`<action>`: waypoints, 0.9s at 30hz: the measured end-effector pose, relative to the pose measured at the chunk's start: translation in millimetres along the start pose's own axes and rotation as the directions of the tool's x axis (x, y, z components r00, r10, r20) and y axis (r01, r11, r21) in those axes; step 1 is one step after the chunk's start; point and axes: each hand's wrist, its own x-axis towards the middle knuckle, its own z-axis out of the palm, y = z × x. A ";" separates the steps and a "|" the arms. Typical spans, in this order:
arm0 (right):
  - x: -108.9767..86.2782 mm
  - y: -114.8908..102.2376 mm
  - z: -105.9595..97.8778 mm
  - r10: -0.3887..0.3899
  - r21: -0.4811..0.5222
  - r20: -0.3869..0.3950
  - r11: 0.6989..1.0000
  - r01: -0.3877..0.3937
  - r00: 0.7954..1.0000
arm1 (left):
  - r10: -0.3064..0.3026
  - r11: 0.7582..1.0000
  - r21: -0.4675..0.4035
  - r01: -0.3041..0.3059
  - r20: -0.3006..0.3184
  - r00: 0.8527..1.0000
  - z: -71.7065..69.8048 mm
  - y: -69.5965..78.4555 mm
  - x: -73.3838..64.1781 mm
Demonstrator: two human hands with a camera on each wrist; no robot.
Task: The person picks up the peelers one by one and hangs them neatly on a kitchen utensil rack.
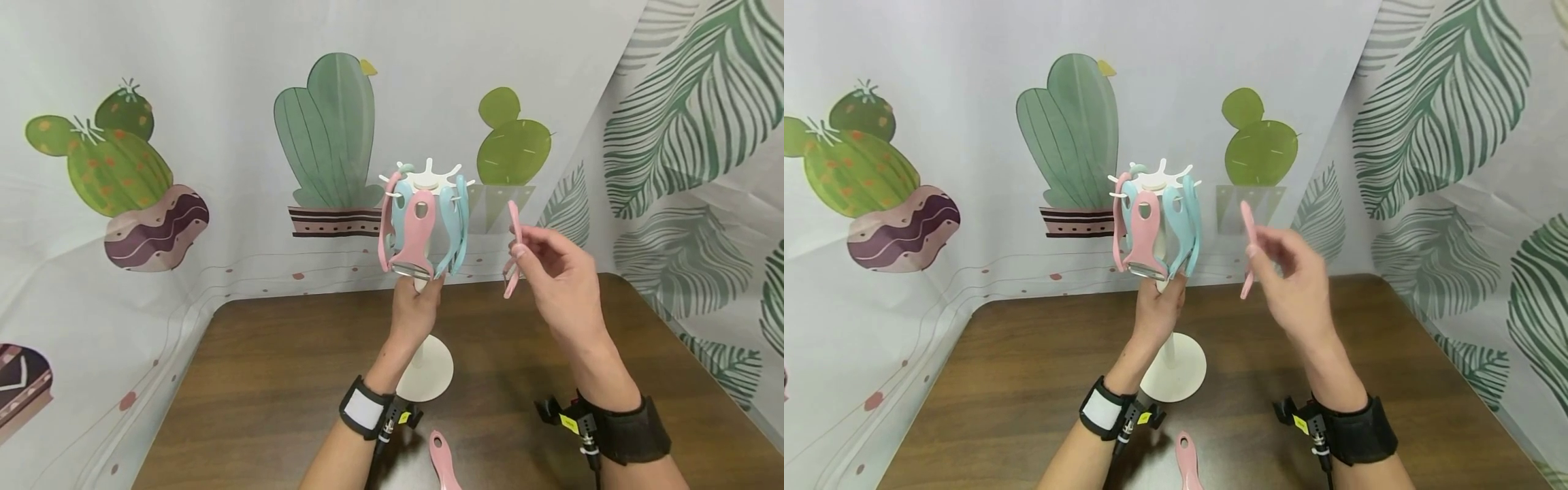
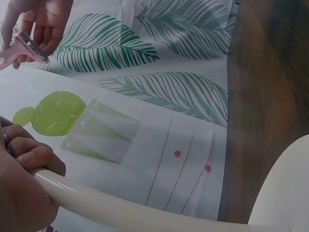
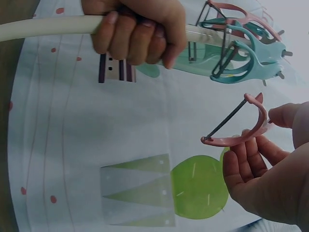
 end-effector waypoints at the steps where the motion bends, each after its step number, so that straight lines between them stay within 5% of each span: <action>1: 2.4 -1.2 0.6 -0.004 0.030 0.005 1.000 0.004 1.000 | -0.001 1.000 0.000 0.001 0.001 1.000 0.0 0.0 0.0; 5: 11.2 -6.0 2.3 -0.032 0.105 0.024 0.994 0.029 0.999 | 0.008 1.000 0.009 -0.008 -0.002 1.000 0.5 -0.5 0.1; 18: 34.2 -15.6 9.2 -0.110 0.122 0.055 0.987 0.103 0.992 | 0.033 0.999 0.000 -0.033 0.000 0.999 0.7 -0.1 1.7; 27: 48.8 -17.2 15.1 -0.066 0.073 0.069 0.996 0.061 0.995 | 0.018 1.000 -0.017 -0.018 -0.009 1.000 1.9 0.6 0.8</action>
